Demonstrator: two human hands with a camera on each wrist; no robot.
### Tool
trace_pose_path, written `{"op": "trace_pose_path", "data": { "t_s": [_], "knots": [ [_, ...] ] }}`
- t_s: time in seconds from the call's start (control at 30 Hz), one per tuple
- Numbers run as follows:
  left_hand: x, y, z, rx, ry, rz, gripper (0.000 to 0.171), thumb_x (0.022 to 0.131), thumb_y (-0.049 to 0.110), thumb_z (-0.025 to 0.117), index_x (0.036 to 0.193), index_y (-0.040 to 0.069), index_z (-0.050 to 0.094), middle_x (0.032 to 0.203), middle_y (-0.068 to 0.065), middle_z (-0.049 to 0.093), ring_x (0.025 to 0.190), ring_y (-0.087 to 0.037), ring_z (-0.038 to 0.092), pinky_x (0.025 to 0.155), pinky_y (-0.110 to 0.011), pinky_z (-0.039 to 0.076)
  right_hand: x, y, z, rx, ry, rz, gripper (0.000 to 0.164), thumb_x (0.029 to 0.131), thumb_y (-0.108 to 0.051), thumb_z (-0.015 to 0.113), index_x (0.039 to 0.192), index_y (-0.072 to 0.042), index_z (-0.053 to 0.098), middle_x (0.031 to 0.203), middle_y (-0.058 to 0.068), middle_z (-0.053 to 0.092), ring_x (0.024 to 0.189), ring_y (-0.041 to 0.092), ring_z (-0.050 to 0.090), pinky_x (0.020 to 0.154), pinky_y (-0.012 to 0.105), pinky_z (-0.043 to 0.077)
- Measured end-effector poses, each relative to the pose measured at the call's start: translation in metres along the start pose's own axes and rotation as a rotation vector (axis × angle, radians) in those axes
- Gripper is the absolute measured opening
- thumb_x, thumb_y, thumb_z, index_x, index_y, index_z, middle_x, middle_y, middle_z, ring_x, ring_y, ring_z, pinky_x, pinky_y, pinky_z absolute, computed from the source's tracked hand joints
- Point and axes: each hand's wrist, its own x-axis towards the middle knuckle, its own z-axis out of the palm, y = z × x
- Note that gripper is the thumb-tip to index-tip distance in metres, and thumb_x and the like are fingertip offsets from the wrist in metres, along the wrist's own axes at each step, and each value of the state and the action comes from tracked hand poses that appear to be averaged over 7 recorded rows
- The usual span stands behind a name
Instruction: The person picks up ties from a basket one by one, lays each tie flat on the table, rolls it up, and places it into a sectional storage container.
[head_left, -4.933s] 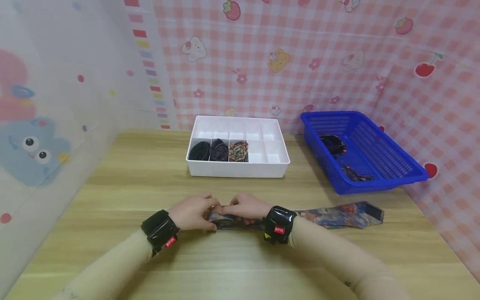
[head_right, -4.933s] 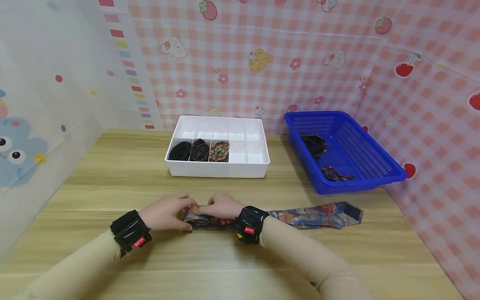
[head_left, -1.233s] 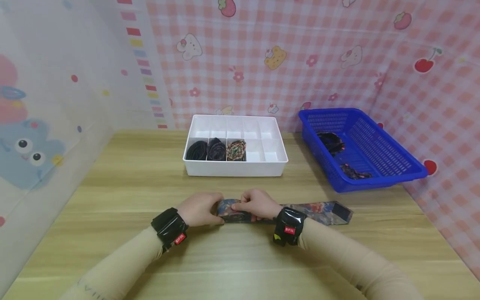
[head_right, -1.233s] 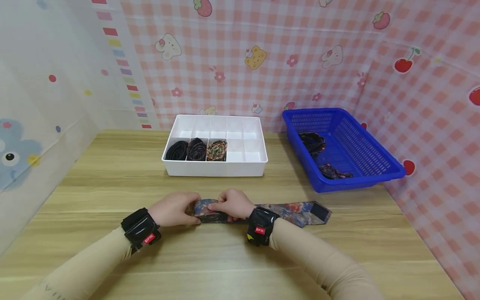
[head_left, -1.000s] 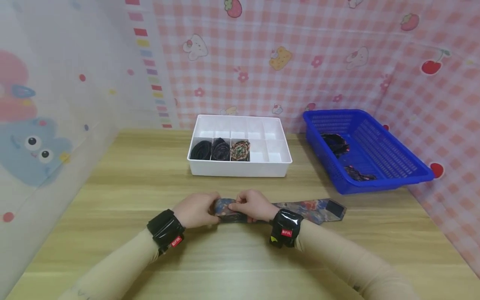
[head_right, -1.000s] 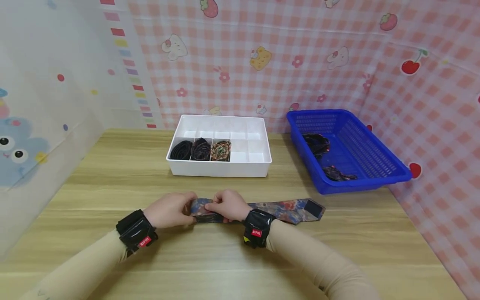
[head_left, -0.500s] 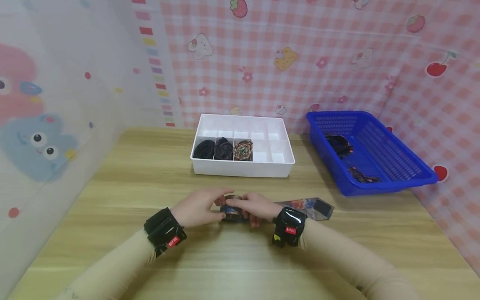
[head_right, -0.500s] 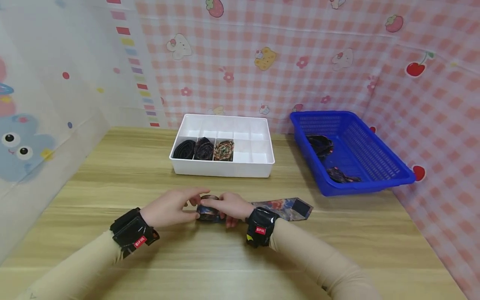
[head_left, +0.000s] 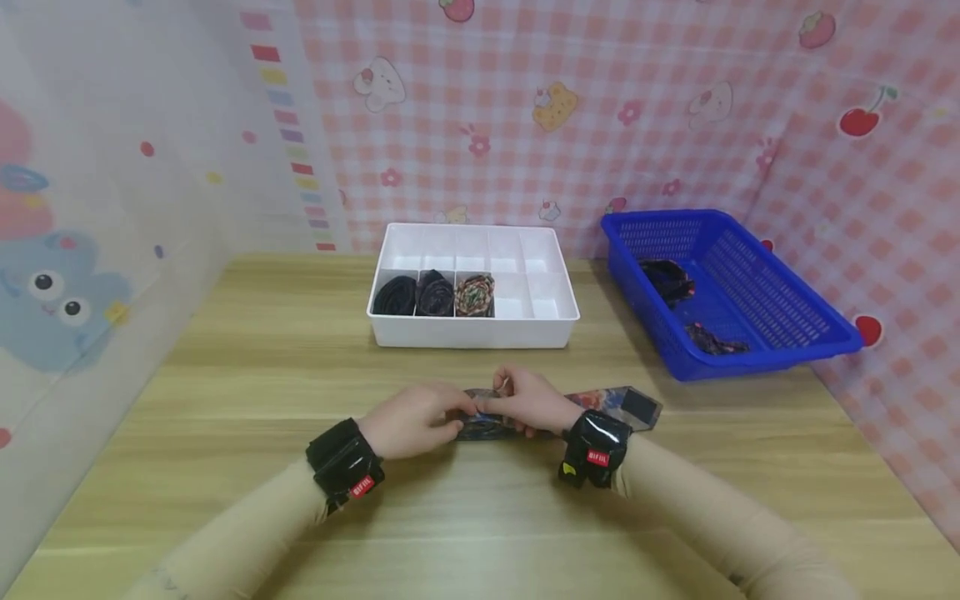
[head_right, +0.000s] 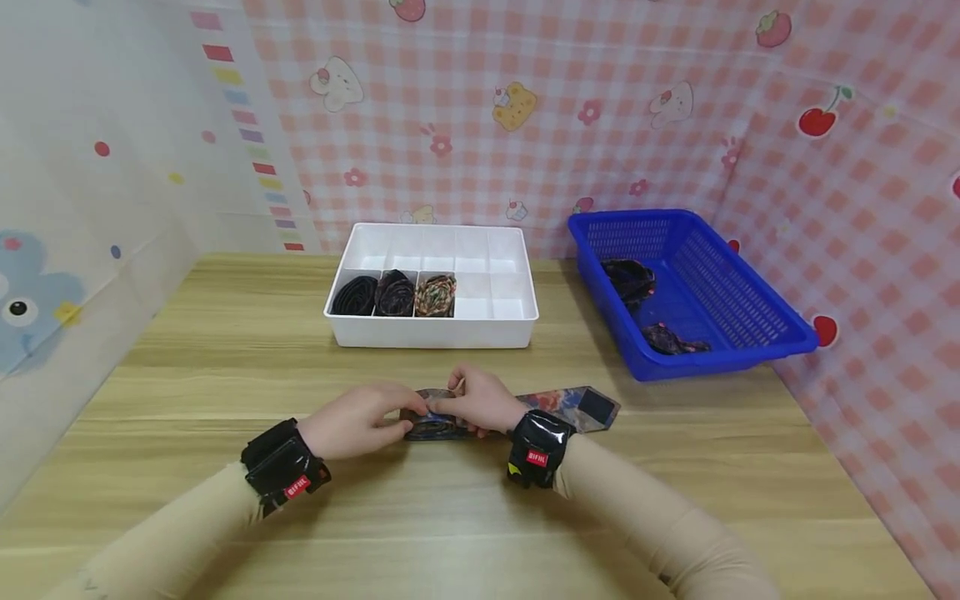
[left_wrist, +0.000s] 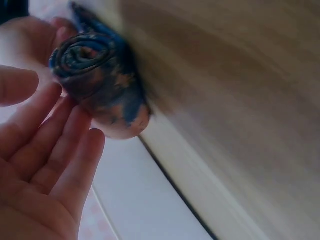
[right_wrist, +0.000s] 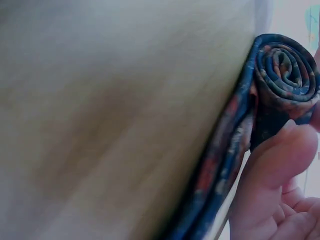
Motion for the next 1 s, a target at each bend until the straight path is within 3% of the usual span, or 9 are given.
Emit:
{"op": "trace_pose_path", "data": {
  "t_s": [0.2, 0.33, 0.43, 0.57, 0.67, 0.87, 1.0],
  "knots": [
    [0.002, -0.001, 0.002, 0.041, -0.018, 0.017, 0.025, 0.083, 0.011, 0.068, 0.108, 0.009, 0.067, 0.107, -0.003, 0.064, 0.097, -0.017, 0.06, 0.088, -0.036, 0.048, 0.001, 0.004, -0.001, -0.061, -0.005, -0.038, 0.026, 0.089, -0.027, 0.069, 0.076, -0.01, 0.054, 0.057, -0.002, 0.047, 0.043, 0.011, 0.043, 0.037, 0.023, 0.038],
    [-0.001, -0.008, 0.0, 0.046, -0.034, -0.06, 0.041, 0.078, 0.018, 0.076, 0.116, 0.016, 0.062, 0.109, -0.004, 0.059, 0.094, -0.018, 0.056, 0.082, -0.039, 0.048, 0.0, 0.002, -0.001, -0.063, -0.01, -0.03, 0.026, 0.09, -0.027, 0.068, 0.076, -0.01, 0.055, 0.062, 0.001, 0.053, 0.044, 0.013, 0.05, 0.038, 0.026, 0.043],
    [-0.004, -0.012, 0.001, 0.036, -0.046, -0.106, 0.048, 0.078, 0.02, 0.077, 0.122, 0.017, 0.057, 0.101, -0.002, 0.061, 0.087, -0.018, 0.057, 0.078, -0.038, 0.048, 0.0, 0.0, 0.0, -0.04, -0.018, -0.015, 0.026, 0.091, -0.026, 0.068, 0.077, -0.008, 0.055, 0.07, 0.003, 0.061, 0.049, 0.016, 0.06, 0.04, 0.03, 0.048],
    [-0.01, -0.017, 0.003, 0.005, -0.04, -0.111, 0.046, 0.081, 0.017, 0.073, 0.123, 0.014, 0.054, 0.088, 0.003, 0.062, 0.075, -0.014, 0.056, 0.069, -0.032, 0.047, 0.002, -0.005, 0.003, -0.024, -0.035, -0.005, 0.026, 0.092, -0.025, 0.067, 0.078, -0.008, 0.054, 0.075, 0.004, 0.065, 0.055, 0.02, 0.066, 0.04, 0.03, 0.048],
    [-0.016, -0.018, -0.002, -0.018, -0.009, -0.139, 0.044, 0.083, 0.013, 0.07, 0.124, 0.014, 0.054, 0.09, 0.003, 0.061, 0.075, -0.012, 0.056, 0.068, -0.03, 0.047, 0.006, -0.009, 0.007, -0.029, -0.052, -0.018, 0.026, 0.093, -0.028, 0.064, 0.079, -0.008, 0.056, 0.073, 0.005, 0.064, 0.057, 0.021, 0.067, 0.039, 0.028, 0.046],
    [-0.026, -0.013, -0.019, -0.037, 0.063, -0.181, 0.049, 0.087, 0.018, 0.069, 0.132, 0.01, 0.054, 0.111, -0.003, 0.064, 0.092, -0.017, 0.062, 0.077, -0.035, 0.051, 0.013, -0.017, 0.018, 0.011, -0.09, 0.003, 0.048, 0.097, -0.051, 0.05, 0.089, -0.005, 0.062, 0.079, 0.007, 0.063, 0.056, 0.02, 0.065, 0.038, 0.027, 0.043],
    [-0.027, -0.008, -0.027, -0.035, 0.087, -0.177, 0.052, 0.09, 0.024, 0.068, 0.136, 0.006, 0.052, 0.12, -0.007, 0.063, 0.097, -0.02, 0.062, 0.081, -0.037, 0.051, 0.015, -0.02, 0.024, 0.043, -0.12, 0.02, 0.066, 0.091, -0.067, 0.043, 0.084, -0.003, 0.058, 0.071, 0.003, 0.054, 0.045, 0.014, 0.052, 0.037, 0.025, 0.04]
  ]
}}
